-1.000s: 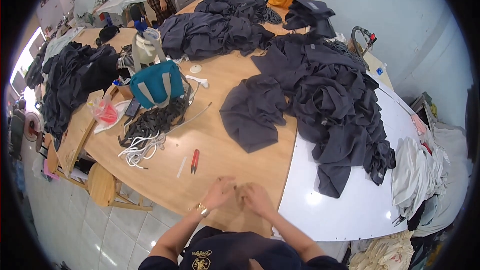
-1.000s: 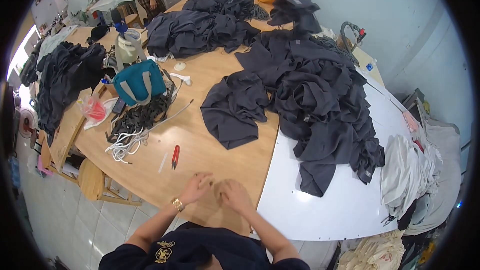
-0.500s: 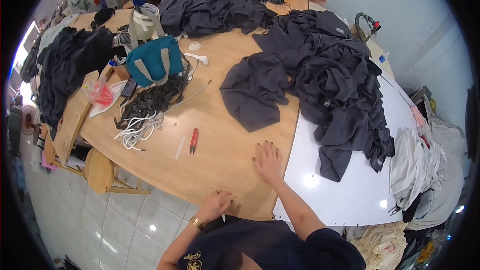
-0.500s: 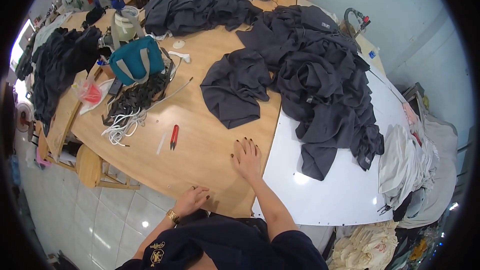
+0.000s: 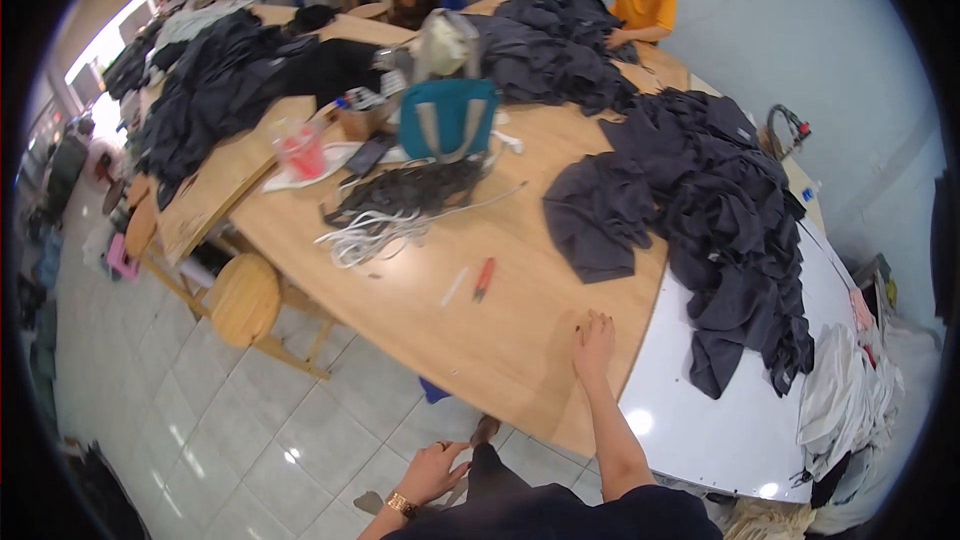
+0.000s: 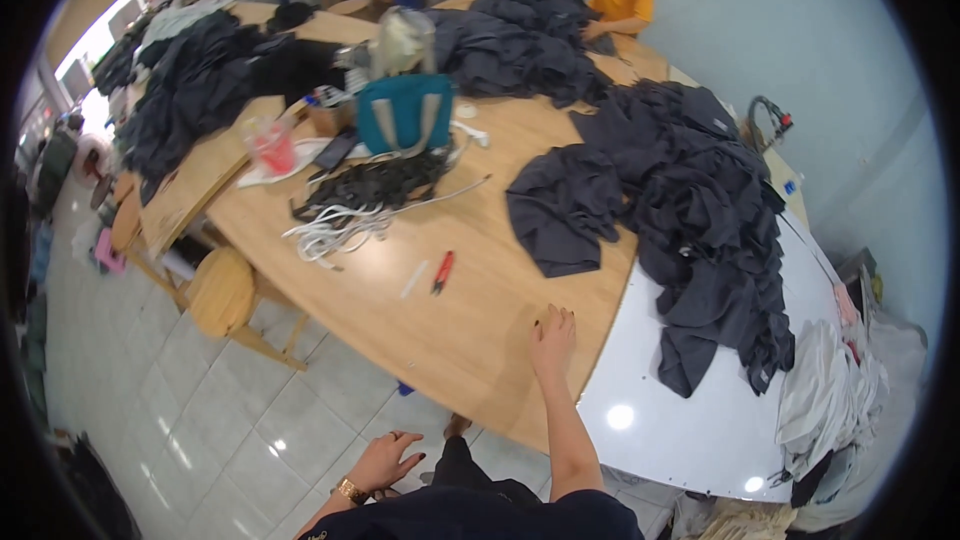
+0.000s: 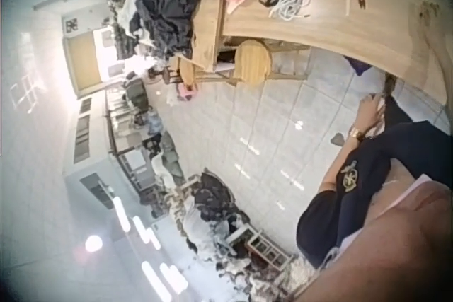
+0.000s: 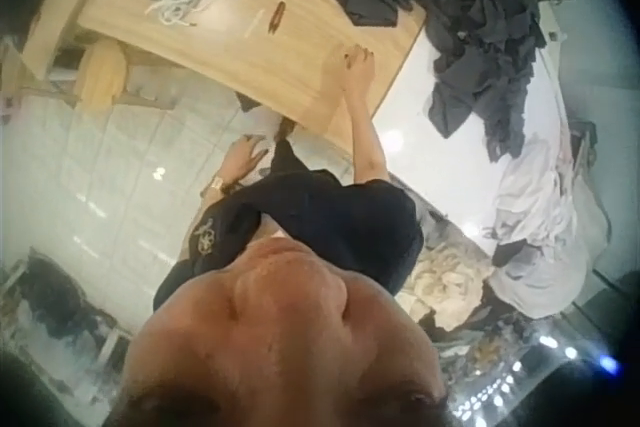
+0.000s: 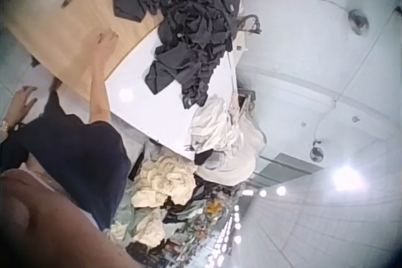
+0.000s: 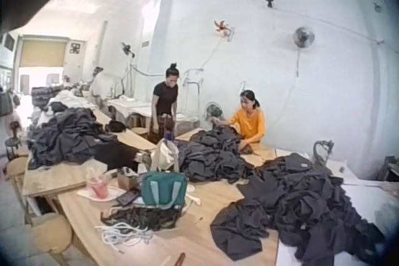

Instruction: Sort and inspect finished garments at a textile manufacturing facility.

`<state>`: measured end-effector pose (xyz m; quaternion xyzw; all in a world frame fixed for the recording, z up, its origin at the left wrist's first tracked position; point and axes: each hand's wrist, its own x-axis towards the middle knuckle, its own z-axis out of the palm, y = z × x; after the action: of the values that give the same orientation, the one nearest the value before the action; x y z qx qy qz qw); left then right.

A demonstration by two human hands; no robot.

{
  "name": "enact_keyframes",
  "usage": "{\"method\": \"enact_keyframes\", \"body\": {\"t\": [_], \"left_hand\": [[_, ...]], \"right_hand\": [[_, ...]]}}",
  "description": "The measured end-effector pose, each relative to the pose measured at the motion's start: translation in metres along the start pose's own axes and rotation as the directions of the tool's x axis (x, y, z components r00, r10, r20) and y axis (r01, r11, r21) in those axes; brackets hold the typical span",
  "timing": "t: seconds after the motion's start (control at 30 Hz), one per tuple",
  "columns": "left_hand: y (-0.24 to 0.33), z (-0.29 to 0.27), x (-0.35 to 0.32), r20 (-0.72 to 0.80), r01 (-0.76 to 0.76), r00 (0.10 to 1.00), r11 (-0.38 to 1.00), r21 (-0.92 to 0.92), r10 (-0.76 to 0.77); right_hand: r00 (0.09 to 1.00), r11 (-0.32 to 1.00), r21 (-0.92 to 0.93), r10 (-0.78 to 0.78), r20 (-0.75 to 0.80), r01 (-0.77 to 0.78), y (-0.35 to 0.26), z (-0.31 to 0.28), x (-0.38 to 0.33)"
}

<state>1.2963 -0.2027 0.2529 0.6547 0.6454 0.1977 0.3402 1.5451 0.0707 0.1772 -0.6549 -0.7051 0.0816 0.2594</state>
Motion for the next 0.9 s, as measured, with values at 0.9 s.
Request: {"method": "enact_keyframes", "body": {"t": [0.9], "left_hand": [[-0.050, -0.346, -0.473, -0.914, -0.804, -0.204, 0.472, 0.361, 0.351]], "right_hand": [[0.072, -0.543, 0.462, -0.698, -0.712, -0.701, -0.708, -0.170, -0.365]]}}
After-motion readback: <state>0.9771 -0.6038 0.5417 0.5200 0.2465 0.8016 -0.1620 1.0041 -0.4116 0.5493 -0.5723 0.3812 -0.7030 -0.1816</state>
